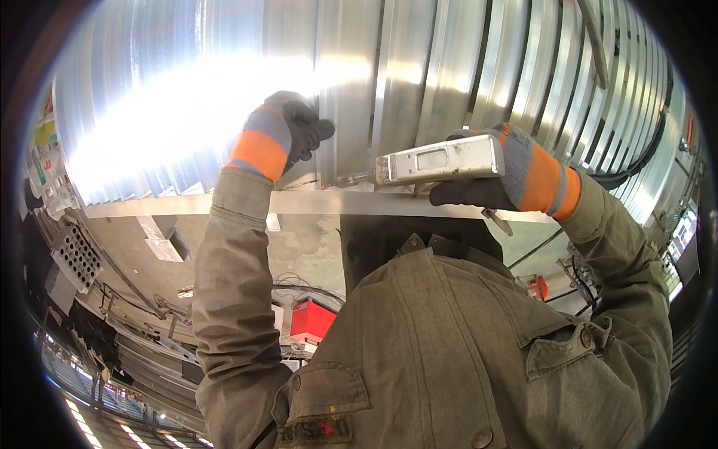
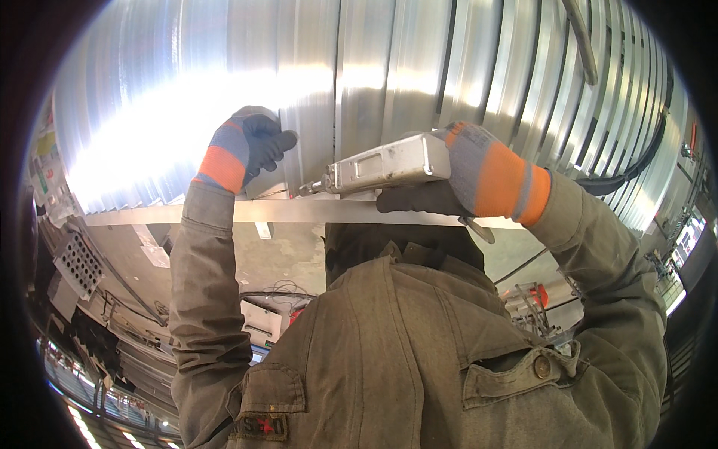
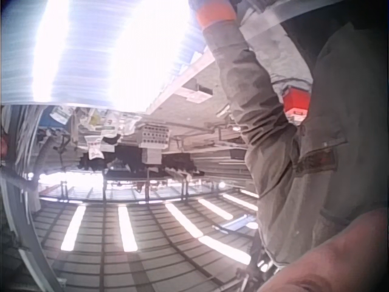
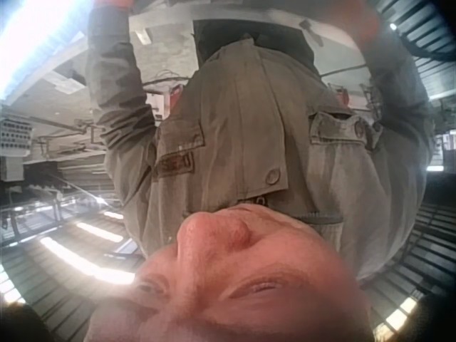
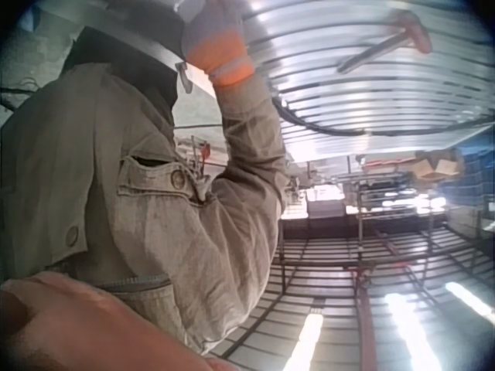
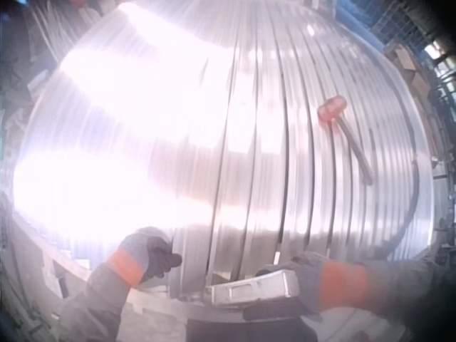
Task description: The person welds a metal strip to a curved metal duct using a handheld welding gun, then taps the seam with a rubber mallet. The person repeats this weld-and-tap sequence along the duct seam.
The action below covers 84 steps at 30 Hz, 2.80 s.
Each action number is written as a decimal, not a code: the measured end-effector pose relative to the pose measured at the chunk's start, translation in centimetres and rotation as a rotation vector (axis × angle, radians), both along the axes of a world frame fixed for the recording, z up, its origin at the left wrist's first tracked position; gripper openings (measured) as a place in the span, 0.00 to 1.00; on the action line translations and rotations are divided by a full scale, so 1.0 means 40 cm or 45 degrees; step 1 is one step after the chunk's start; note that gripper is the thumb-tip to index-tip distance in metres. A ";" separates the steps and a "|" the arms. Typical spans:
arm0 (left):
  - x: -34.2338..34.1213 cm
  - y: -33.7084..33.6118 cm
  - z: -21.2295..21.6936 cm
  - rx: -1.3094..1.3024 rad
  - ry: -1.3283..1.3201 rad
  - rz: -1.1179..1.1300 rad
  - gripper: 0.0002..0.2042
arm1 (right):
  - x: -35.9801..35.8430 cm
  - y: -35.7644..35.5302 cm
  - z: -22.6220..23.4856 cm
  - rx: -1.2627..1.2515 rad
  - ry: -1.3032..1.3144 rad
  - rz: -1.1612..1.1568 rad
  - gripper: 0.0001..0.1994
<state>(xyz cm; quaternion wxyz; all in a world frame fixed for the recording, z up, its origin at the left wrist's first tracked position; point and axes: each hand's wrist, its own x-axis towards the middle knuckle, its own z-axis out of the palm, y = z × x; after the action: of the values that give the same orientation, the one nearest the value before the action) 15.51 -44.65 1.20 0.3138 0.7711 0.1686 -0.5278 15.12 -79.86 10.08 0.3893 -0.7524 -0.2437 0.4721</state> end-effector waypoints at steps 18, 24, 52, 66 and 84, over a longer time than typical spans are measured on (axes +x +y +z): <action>-0.005 0.002 -0.011 0.022 -0.026 -0.109 0.24 | -0.013 0.021 -0.027 -0.010 0.155 -0.054 0.29; -0.008 0.005 -0.011 -0.014 -0.029 -0.068 0.24 | -0.008 0.025 -0.018 -0.141 0.257 0.011 0.21; -0.031 0.038 -0.035 -0.144 -0.703 -0.803 0.02 | 0.004 0.039 -0.001 0.025 0.201 -0.024 0.24; 0.000 -0.004 -0.007 0.072 -0.111 -0.216 0.21 | -0.005 0.034 -0.022 -0.099 0.163 0.027 0.27; 0.024 -0.019 0.008 0.152 0.102 -0.205 0.20 | 0.002 0.023 -0.029 -0.130 0.220 0.058 0.27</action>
<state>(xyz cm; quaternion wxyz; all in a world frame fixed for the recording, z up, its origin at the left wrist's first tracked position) 16.49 -45.43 1.51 0.2170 0.7778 0.1496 -0.5706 15.20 -78.94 8.90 0.3592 -0.7220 -0.2019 0.5558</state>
